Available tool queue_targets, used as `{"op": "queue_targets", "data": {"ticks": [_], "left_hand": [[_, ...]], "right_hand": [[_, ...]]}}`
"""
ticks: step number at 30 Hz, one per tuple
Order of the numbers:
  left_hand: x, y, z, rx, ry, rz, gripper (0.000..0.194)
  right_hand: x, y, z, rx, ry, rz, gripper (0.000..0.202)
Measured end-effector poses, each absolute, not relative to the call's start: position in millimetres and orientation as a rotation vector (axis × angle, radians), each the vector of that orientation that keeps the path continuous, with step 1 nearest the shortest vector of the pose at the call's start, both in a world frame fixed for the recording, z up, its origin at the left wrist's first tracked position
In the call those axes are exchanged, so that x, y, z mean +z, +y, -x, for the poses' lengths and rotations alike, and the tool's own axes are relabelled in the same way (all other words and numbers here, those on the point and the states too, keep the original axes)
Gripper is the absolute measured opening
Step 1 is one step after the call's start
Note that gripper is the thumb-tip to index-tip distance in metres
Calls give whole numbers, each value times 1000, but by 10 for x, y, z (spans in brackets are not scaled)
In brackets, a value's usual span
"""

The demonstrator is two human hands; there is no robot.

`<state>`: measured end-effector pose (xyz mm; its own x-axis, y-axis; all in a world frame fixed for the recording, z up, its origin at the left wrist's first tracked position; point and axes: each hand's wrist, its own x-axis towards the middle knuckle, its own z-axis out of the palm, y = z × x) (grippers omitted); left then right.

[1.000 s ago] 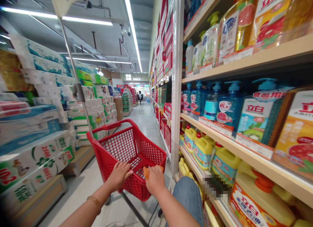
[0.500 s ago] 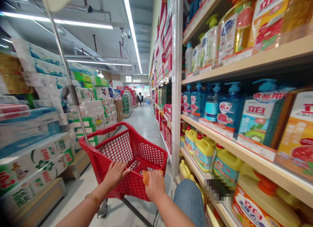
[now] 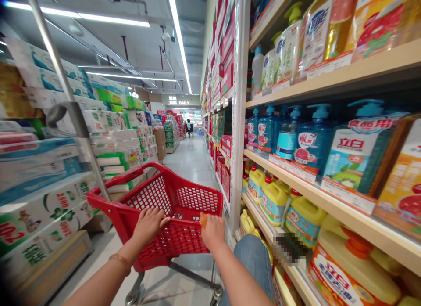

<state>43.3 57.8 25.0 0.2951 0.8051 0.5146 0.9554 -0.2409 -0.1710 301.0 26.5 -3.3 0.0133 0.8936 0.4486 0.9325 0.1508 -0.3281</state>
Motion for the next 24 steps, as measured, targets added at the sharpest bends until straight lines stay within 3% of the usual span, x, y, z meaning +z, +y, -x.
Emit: {"op": "queue_targets", "data": {"ticks": [4, 9, 18, 24], "left_hand": [[259, 544, -545, -447, -1635, 2062, 44], [254, 462, -700, -476, -1574, 2133, 43], [535, 230, -495, -480, -1639, 1937, 49], [501, 90, -667, -508, -1609, 2016, 39]], "right_hand": [[20, 321, -2880, -96, -1780, 1764, 21], [-65, 319, -2455, -137, -1848, 1426, 45], [105, 473, -2534, -32, -1804, 1578, 23], [133, 453, -2284, 12, -1914, 1255, 34]]}}
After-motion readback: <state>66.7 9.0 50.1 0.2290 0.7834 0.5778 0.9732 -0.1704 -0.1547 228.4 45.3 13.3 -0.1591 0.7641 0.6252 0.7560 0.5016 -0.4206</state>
